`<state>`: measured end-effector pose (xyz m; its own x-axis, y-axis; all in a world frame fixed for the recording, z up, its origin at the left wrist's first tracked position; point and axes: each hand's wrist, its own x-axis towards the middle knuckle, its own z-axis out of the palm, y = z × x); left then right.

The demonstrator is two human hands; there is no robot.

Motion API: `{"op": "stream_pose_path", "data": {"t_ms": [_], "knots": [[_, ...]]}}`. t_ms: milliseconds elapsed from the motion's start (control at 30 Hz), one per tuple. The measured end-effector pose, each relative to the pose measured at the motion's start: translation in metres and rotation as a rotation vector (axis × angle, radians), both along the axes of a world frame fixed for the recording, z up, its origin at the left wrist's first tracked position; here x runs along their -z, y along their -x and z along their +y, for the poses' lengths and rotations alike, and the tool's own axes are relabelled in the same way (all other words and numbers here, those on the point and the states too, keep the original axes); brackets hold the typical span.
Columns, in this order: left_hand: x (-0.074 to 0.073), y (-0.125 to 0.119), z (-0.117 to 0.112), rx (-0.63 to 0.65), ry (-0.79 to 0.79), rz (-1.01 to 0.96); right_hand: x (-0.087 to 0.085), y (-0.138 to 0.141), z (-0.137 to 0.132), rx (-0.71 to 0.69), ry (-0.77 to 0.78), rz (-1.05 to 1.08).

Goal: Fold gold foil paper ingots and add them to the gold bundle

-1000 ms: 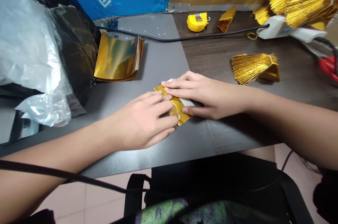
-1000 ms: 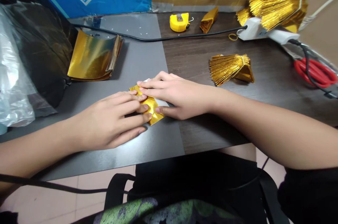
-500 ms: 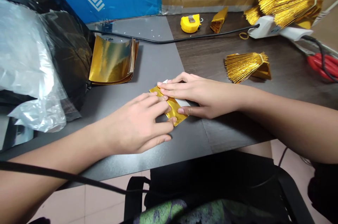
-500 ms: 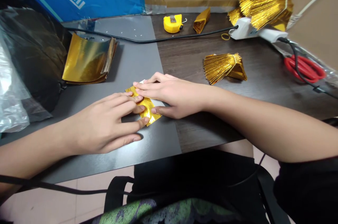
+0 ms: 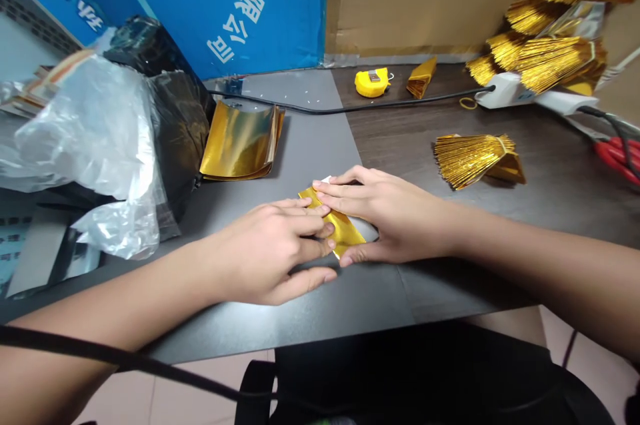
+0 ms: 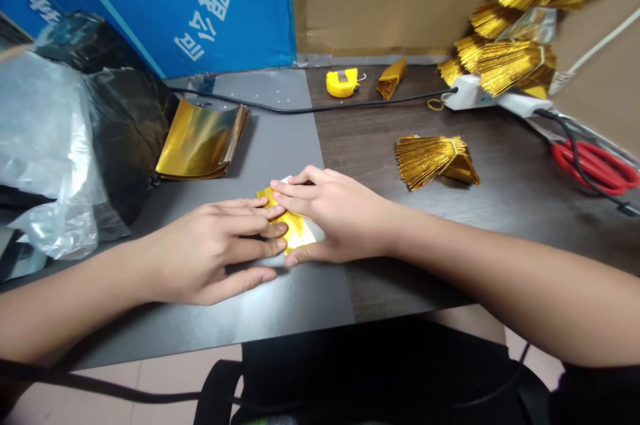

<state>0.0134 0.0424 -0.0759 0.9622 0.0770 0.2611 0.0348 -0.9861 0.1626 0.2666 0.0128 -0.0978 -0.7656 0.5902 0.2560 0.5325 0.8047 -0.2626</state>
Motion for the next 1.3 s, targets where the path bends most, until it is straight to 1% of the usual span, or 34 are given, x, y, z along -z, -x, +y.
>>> {"op": "stream_pose_path", "data": {"t_ms": [100,200,367,533,633,900,1000,1167,1233,1300], "knots": [[-0.001,-0.001,0.001,-0.014,0.027,0.018,0.002,0.006,-0.004,0.07,0.014,0.019],[-0.001,-0.001,0.003,-0.019,0.021,0.024,0.004,0.011,-0.006,0.121,0.0,0.031],[0.002,0.0,0.014,-0.005,-0.001,-0.023,0.001,0.013,-0.007,0.164,0.05,-0.017],[0.004,0.002,0.024,-0.139,-0.055,-0.046,-0.002,0.014,-0.006,0.181,0.048,-0.064],[0.004,0.005,0.028,-0.16,-0.081,-0.045,-0.001,0.014,-0.006,0.17,0.029,-0.06],[0.002,0.009,0.035,-0.306,-0.268,-0.051,0.0,0.013,-0.006,0.15,0.01,-0.053],[0.0,0.01,0.032,-0.394,-0.258,-0.006,0.0,0.013,-0.006,0.158,0.023,-0.061],[-0.005,0.008,0.028,-0.56,-0.204,0.134,0.0,0.013,-0.006,0.163,0.03,-0.059],[-0.005,0.008,0.027,-0.621,-0.207,0.151,0.0,0.013,-0.006,0.162,0.024,-0.054],[-0.003,0.007,0.027,-0.649,-0.241,0.128,0.0,0.013,-0.006,0.162,0.023,-0.049]]}}
